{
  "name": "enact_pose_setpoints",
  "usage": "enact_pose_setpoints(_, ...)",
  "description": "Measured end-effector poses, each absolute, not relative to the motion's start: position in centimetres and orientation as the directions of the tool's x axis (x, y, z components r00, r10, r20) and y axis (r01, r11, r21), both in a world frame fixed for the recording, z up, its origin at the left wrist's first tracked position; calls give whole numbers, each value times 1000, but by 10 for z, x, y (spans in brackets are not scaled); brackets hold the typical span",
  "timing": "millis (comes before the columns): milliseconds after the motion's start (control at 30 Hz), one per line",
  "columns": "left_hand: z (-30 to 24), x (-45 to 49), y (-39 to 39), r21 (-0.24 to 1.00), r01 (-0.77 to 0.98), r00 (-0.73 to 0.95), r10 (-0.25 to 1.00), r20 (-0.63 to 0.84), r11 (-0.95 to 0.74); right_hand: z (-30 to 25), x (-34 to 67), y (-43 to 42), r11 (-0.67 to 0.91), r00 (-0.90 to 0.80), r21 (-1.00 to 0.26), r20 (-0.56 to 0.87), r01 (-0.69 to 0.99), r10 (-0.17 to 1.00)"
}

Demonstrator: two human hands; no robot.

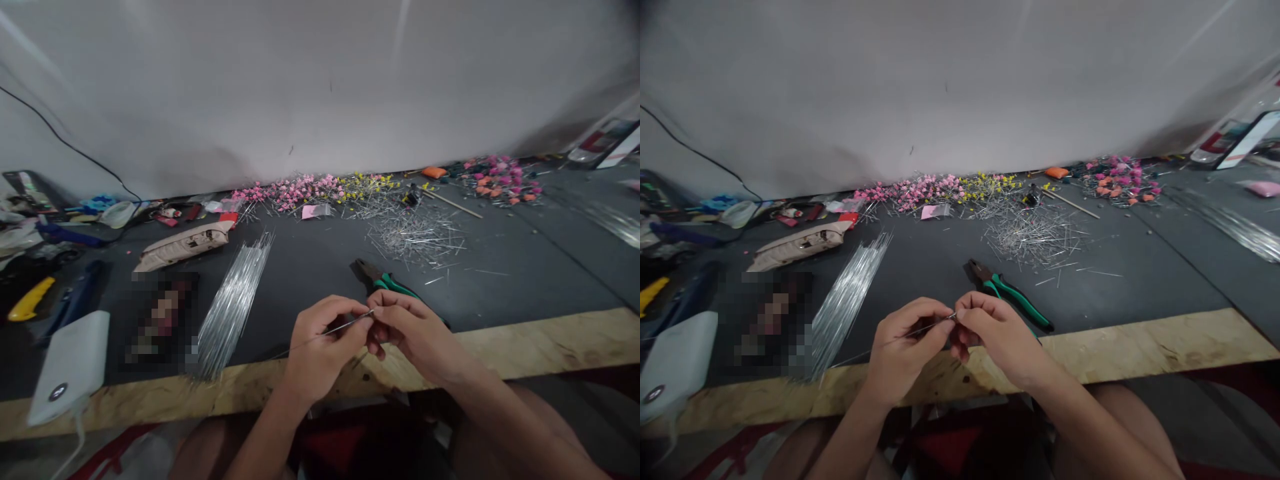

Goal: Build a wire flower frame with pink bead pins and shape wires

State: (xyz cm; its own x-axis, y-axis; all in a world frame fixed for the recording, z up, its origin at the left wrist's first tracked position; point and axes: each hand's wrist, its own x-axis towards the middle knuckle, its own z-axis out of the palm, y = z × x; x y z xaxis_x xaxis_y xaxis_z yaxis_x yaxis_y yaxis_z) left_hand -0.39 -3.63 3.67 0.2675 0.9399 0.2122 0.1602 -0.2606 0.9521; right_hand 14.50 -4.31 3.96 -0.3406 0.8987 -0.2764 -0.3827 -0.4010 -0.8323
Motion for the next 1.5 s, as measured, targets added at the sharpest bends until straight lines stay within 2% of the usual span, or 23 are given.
enact_pose_setpoints(100,39,-5,-36,927,194,283,923,262,-322,39,147,-43,-480,-405,-773,-316,-415,858)
enact_pose_setpoints(267,43,-9,-35,915,216,356,900,252,-341,37,151,-44,-563,-509,-700,-322,-440,798)
enact_pose_setpoints(367,44,-11,-34,925,233,345,915,211,-301,38,151,-44,-550,-507,-724,-317,-417,801)
enact_pose_setpoints(467,42,-12,-33,960,227,230,967,110,-164,40,154,-41,-467,-412,-812,-313,-351,856)
enact_pose_setpoints(567,42,-13,-32,988,154,111,994,7,-24,36,166,-34,-310,-215,-940,-277,-141,937)
enact_pose_setpoints(600,43,-13,-31,991,131,93,996,-11,-1,33,172,-32,-248,-129,-969,-244,-15,961)
enact_pose_setpoints(667,44,-15,-31,995,100,78,997,-19,11,22,184,-26,-185,-11,-949,-194,256,981)
enact_pose_setpoints(767,45,-18,-31,995,100,75,997,15,-23,0,201,-19,-102,12,-788,-119,608,993)
enact_pose_setpoints(867,44,-22,-32,987,143,64,996,67,-75,-22,208,-16,10,-45,-598,-43,801,998)
enact_pose_setpoints(933,43,-23,-33,976,179,63,992,112,-121,-31,210,-16,29,-50,-514,-27,857,998)
enact_pose_setpoints(1000,43,-25,-33,957,221,62,982,178,-187,-34,211,-16,32,-63,-511,-43,859,997)
enact_pose_setpoints(1100,41,-27,-33,907,301,72,955,287,-295,-25,213,-17,-7,-69,-623,-99,782,993)
enact_pose_setpoints(1200,39,-28,-33,825,400,111,914,389,-400,-8,213,-22,-196,-14,-780,-254,595,967)
enact_pose_setpoints(1267,37,-29,-33,743,447,160,862,481,-498,4,209,-28,-311,-36,-854,-357,418,933)
enact_pose_setpoints(1333,36,-28,-32,658,456,215,792,572,-599,14,202,-37,-423,-124,-873,-461,243,879)
enact_pose_setpoints(1400,35,-29,-30,583,467,247,731,636,-665,24,195,-47,-494,-177,-863,-506,110,844)
enact_pose_setpoints(1500,33,-31,-26,479,531,273,676,685,-699,39,187,-62,-515,-210,-854,-519,81,828)
